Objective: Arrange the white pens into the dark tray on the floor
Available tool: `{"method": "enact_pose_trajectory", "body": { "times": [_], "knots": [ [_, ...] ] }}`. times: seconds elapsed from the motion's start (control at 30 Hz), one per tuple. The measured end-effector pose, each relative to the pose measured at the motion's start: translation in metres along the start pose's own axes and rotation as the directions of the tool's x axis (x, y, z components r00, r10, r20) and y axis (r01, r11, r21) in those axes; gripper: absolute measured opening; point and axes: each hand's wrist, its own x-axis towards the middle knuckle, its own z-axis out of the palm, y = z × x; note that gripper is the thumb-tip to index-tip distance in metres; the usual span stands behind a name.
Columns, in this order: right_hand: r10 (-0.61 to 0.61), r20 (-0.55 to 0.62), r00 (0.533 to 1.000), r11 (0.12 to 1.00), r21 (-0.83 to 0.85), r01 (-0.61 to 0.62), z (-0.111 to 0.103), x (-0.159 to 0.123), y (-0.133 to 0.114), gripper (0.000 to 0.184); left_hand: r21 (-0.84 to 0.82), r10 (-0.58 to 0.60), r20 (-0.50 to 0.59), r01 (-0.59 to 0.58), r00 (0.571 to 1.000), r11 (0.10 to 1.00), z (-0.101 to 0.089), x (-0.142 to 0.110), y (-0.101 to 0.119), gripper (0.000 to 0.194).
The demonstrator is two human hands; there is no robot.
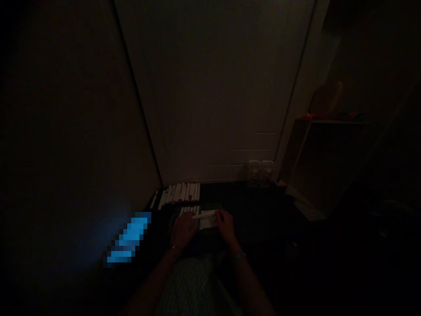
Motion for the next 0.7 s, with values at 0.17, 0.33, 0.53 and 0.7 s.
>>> {"method": "enact_pose_trajectory", "body": {
  "times": [0.17, 0.33, 0.53, 0.7],
  "knots": [
    [0.000, -0.013, 1.000, 1.000, -0.002, 0.000, -0.0002, -0.0005, 0.0006, 0.039, -0.001, -0.001, 0.009, 0.001, 1.000, 1.000, -0.0010, 0.0002, 0.0009, 0.027],
    [-0.029, 0.019, 0.999, 0.999, 0.026, 0.029, -0.0001, 0.0011, 0.0006, 0.040, -0.004, -0.001, 0.019, 0.001, 1.000, 1.000, -0.0013, 0.0004, 0.0001, 0.026],
    [-0.009, 0.000, 1.000, 1.000, 0.029, 0.009, 0.0008, 0.0020, 0.0009, 0.040, 0.007, 0.006, 0.007, -0.006, 1.000, 1.000, -0.0013, -0.0001, 0.0006, 0.027],
    [-0.014, 0.014, 1.000, 0.999, 0.050, 0.013, -0.0010, 0.0010, -0.0029, 0.042, -0.006, 0.010, -0.001, -0.010, 1.000, 1.000, -0.0026, -0.0003, 0.0012, 0.028]
  ]
}}
